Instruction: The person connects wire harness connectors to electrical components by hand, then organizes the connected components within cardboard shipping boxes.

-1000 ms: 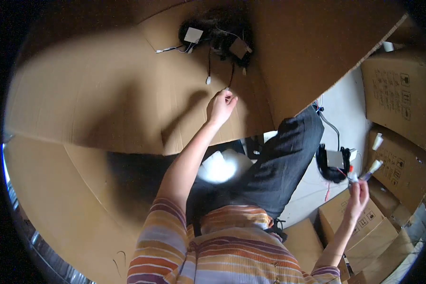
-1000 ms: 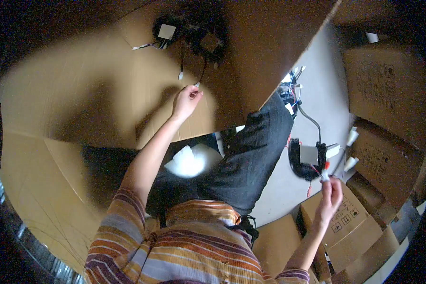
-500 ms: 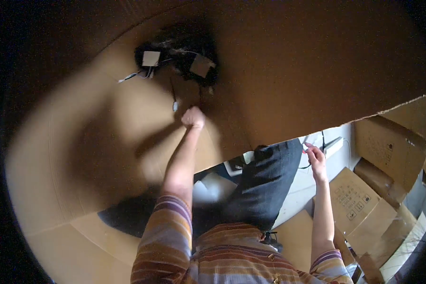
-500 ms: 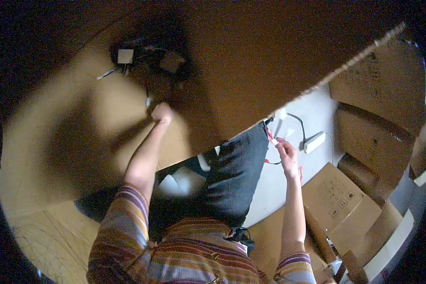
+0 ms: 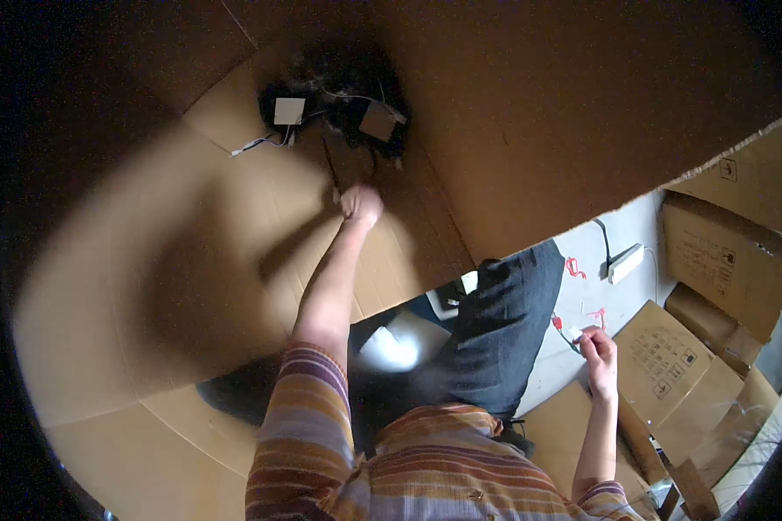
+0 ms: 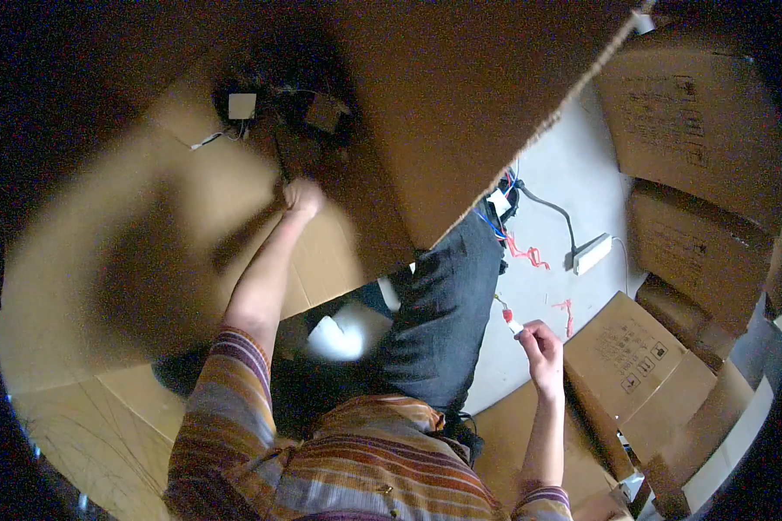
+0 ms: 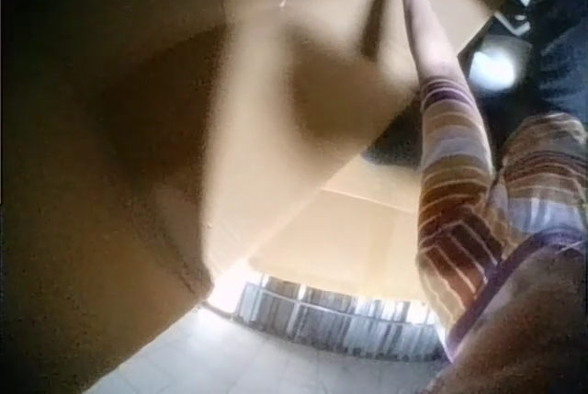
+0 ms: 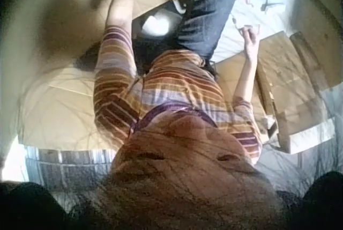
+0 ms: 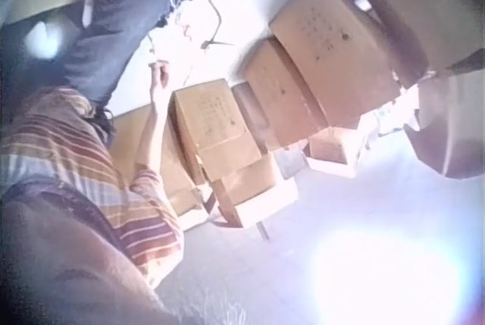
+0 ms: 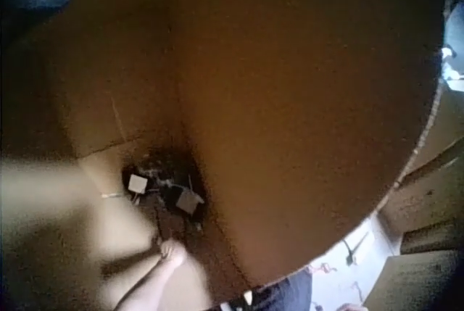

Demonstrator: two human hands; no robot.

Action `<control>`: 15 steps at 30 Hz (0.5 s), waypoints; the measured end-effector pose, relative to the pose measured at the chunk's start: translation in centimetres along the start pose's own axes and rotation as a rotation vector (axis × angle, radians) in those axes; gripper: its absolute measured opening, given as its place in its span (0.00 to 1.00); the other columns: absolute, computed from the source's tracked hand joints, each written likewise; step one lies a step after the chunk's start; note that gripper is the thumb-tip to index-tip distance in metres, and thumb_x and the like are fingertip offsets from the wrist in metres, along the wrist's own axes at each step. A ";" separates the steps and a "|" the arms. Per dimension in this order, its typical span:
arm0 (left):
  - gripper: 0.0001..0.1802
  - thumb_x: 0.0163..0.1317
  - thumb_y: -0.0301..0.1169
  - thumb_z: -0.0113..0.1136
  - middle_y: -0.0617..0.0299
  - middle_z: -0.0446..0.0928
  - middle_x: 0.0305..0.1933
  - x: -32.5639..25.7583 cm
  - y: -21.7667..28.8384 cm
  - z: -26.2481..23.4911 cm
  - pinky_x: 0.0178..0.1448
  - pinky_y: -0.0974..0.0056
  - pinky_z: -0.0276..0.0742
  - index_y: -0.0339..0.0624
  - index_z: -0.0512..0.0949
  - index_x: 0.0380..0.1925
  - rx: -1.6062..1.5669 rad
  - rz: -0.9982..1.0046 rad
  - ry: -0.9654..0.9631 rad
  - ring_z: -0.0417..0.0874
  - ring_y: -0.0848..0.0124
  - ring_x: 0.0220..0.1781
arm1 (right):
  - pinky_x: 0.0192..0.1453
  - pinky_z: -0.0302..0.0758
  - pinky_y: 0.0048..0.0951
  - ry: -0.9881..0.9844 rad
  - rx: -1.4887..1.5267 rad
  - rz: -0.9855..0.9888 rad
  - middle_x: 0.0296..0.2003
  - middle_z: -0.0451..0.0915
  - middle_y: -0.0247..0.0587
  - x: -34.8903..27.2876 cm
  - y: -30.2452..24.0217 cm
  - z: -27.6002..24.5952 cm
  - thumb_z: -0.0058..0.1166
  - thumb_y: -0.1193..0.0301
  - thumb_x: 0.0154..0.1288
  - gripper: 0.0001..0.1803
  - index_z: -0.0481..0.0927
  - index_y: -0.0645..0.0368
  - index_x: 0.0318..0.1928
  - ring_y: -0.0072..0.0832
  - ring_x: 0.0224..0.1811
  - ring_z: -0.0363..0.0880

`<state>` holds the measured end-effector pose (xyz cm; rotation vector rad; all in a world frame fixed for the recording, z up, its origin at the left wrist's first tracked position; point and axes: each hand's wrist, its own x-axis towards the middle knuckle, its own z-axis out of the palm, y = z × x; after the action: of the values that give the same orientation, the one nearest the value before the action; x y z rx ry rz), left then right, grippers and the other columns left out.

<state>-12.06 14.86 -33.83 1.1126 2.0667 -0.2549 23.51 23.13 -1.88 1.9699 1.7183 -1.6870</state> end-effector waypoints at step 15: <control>0.09 0.49 0.20 0.41 0.51 0.74 0.24 -4.3 -1.6 -7.2 0.23 0.73 0.71 0.27 0.68 0.31 -1.282 -0.208 -0.017 0.76 0.69 0.20 | 0.33 0.62 0.18 -0.129 0.105 -0.108 0.24 0.68 0.35 -2.0 -3.7 0.9 0.41 0.78 0.55 0.04 0.68 0.65 0.25 0.19 0.27 0.65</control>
<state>-15.72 14.77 -26.09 0.0956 1.7522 0.8567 20.66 22.64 1.29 1.7923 1.7545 -1.9306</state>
